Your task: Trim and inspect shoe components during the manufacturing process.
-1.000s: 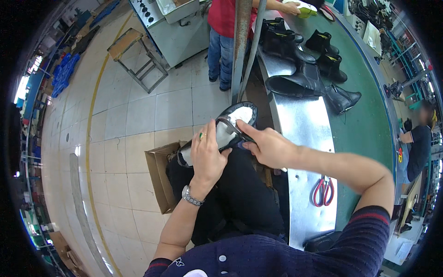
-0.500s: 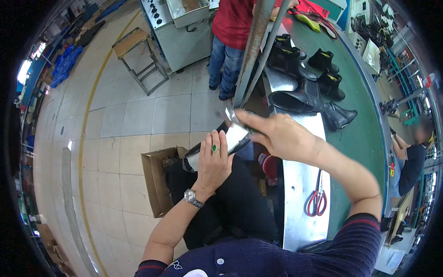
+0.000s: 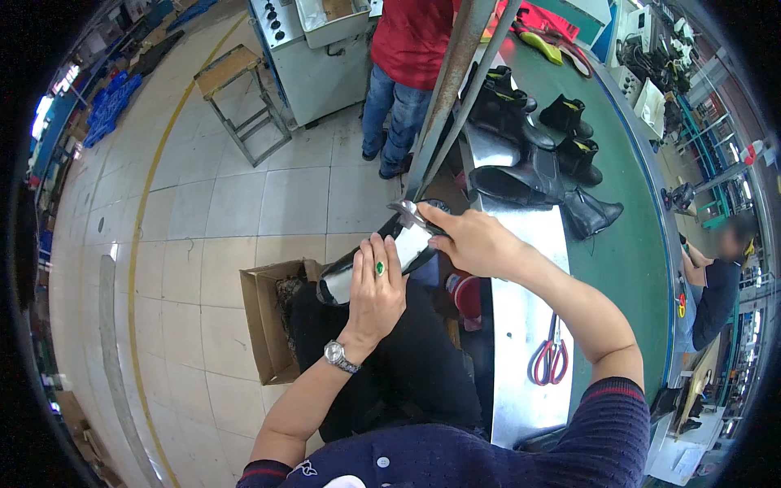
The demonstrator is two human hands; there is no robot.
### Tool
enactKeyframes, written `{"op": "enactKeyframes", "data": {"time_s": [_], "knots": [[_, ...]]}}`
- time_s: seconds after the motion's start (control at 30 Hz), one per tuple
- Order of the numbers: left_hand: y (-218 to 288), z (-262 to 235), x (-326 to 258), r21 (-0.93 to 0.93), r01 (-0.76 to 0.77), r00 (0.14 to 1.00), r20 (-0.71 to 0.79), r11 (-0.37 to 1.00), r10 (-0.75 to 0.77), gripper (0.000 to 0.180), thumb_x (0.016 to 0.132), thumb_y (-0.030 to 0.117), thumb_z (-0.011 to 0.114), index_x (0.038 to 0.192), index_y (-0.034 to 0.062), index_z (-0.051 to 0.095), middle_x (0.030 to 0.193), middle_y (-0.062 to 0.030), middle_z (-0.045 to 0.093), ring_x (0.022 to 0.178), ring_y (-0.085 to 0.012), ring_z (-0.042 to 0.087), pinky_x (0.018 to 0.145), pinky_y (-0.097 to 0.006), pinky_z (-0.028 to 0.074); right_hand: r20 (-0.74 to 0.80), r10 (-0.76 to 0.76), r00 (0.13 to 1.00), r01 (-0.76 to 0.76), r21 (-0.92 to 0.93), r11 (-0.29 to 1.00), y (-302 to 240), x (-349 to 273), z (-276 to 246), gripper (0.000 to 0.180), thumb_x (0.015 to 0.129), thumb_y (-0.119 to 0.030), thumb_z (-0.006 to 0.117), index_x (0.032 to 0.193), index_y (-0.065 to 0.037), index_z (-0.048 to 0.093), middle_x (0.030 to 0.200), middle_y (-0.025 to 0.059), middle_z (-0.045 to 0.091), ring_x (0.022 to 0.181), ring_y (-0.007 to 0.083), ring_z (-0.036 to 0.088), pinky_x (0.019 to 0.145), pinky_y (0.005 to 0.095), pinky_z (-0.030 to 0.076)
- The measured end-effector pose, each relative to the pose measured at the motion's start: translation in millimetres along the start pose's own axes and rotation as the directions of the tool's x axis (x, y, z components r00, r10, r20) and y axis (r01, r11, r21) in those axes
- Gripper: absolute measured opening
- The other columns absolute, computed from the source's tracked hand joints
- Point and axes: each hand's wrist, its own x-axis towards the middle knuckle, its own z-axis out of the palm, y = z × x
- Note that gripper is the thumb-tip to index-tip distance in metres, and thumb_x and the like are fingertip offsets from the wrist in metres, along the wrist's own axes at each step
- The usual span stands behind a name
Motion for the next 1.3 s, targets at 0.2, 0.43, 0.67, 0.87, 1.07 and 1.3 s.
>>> {"op": "enactKeyframes", "data": {"time_s": [0.2,0.43,0.67,0.87,1.07,1.3], "knots": [[5,0,-2,-0.007,0.007,1.0,-0.009,1.0,-0.007,0.072,0.078,0.016,0.07,0.135,-0.0157,0.039,0.134,-0.0333,0.045,0.121,-0.0443,0.048,0.106,-0.047,0.037,0.035,0.155,0.987,-0.159,0.23,0.96,7,-7,26,0.058,0.098,-0.014,0.053,0.149,-0.01,0.027,0.064,0.0092,0.063,0.056,0.0177,0.066,0.056,0.0311,0.051],[4,-2,-4,-0.02,0.025,0.999,-0.038,0.999,-0.026,0.067,0.077,0.014,0.071,0.131,-0.0162,0.044,0.132,-0.0319,0.046,0.12,-0.044,0.048,0.106,-0.047,0.039,-0.107,0.068,0.992,-0.041,0.234,0.971,-23,-10,16,0.053,0.096,-0.019,0.055,0.143,-0.008,0.035,0.066,0.0216,0.062,0.059,0.0401,0.063,0.058,0.0462,0.05],[1,-1,-5,-0.069,0.017,0.996,-0.091,0.997,-0.024,0.054,0.079,0.011,0.069,0.121,-0.0175,0.051,0.123,-0.0294,0.05,0.117,-0.0462,0.049,0.103,-0.048,0.041,-0.211,-0.071,0.975,0.085,0.057,0.995,-35,-12,9,0.054,0.093,-0.017,0.058,0.141,-0.011,0.036,0.062,0.0217,0.059,0.059,0.0432,0.06,0.056,0.0496,0.047],[0,-5,-8,0.039,-0.026,0.998,-0.052,0.999,0.028,0.049,0.082,0.014,0.065,0.118,-0.0176,0.053,0.117,-0.0288,0.051,0.118,-0.0468,0.05,0.102,-0.049,0.043,0.03,-0.07,0.997,0.074,-0.153,0.985,-39,-8,-4,0.056,0.095,-0.016,0.054,0.145,-0.007,0.029,0.061,0.0195,0.061,0.056,0.0397,0.062,0.053,0.0477,0.049],[-8,-27,9,-0.52,0.238,0.97,0.09,0.82,-0.224,0.065,0.075,0.017,0.075,0.126,-0.0129,0.047,0.123,-0.0213,0.05,0.116,-0.036,0.05,0.099,-0.045,0.042,-0.002,0.056,0.998,-0.056,-0.135,0.989,-39,-17,30,0.056,0.096,-0.017,0.053,0.145,-0.011,0.028,0.06,0.0203,0.061,0.058,0.0402,0.063,0.054,0.0481,0.049],[-16,-33,-15,0.038,0.095,0.987,0.126,0.995,-0.099,0.062,0.077,0.006,0.058,0.131,-0.0199,0.041,0.125,-0.0306,0.049,0.116,-0.04,0.047,0.109,-0.047,0.033,-0.09,-0.065,0.994,0.059,-0.064,0.996,-57,-14,2,0.056,0.095,-0.015,0.055,0.146,-0.014,0.033,0.057,0.0178,0.059,0.053,0.0384,0.061,0.051,0.0453,0.048]]}}
